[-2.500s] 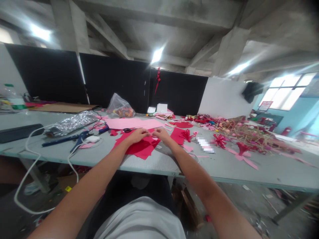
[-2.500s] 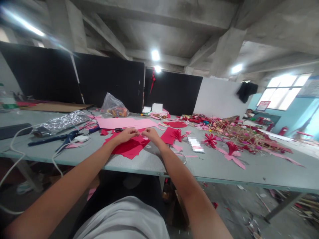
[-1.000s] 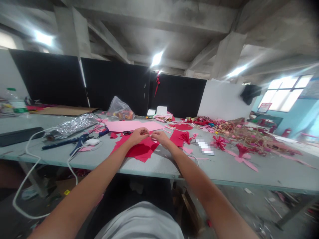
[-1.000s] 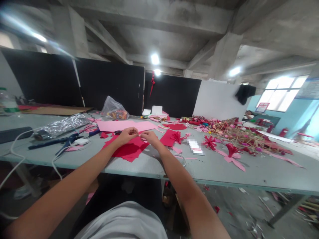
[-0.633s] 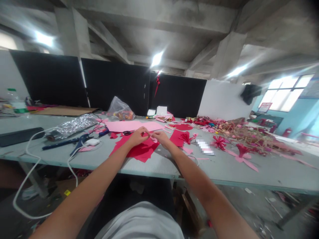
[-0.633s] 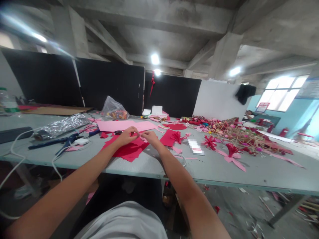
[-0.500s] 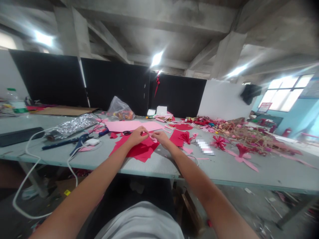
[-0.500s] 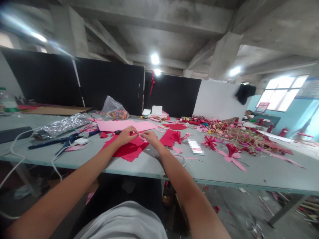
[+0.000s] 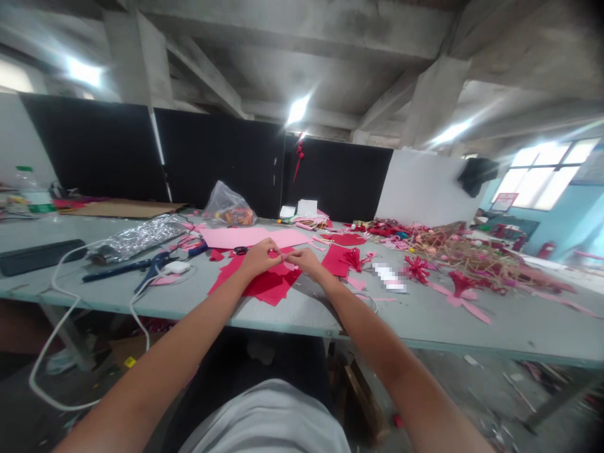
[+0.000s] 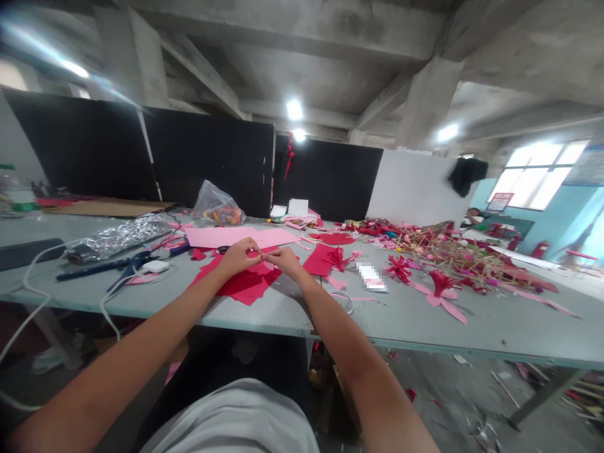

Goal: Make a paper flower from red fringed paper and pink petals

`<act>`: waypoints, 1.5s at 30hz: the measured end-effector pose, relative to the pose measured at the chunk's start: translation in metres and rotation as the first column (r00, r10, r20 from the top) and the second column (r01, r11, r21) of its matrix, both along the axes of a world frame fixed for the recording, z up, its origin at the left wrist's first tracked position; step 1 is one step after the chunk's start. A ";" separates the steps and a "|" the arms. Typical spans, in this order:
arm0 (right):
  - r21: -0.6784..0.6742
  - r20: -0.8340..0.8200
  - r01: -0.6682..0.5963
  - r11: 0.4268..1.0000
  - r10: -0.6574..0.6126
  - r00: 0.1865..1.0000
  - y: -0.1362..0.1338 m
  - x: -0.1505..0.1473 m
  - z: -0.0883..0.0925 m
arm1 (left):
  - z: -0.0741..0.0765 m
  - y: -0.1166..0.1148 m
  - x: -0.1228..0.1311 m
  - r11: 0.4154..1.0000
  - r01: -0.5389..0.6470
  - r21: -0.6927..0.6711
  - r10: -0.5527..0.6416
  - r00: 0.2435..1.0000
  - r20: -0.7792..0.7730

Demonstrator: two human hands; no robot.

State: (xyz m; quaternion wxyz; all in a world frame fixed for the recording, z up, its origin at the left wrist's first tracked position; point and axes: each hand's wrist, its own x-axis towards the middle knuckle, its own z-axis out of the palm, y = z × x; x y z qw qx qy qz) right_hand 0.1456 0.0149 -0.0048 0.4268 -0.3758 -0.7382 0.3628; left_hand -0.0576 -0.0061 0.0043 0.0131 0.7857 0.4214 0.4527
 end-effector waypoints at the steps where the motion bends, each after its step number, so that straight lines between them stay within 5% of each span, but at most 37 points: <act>1: 0.015 0.019 -0.002 1.000 0.002 1.000 0.001 0.000 0.000 | 0.000 -0.001 0.001 1.000 -0.017 0.010 0.017 1.000 -0.012; 16: 0.189 0.116 -0.078 0.979 0.057 0.992 0.005 0.001 0.000 | -0.002 -0.006 0.004 0.999 -0.022 0.038 0.024 0.999 -0.038; 45: 0.181 0.100 0.008 0.984 -0.027 0.995 0.009 0.001 -0.001 | -0.001 0.001 -0.001 0.997 0.067 0.028 -0.067 0.998 -0.015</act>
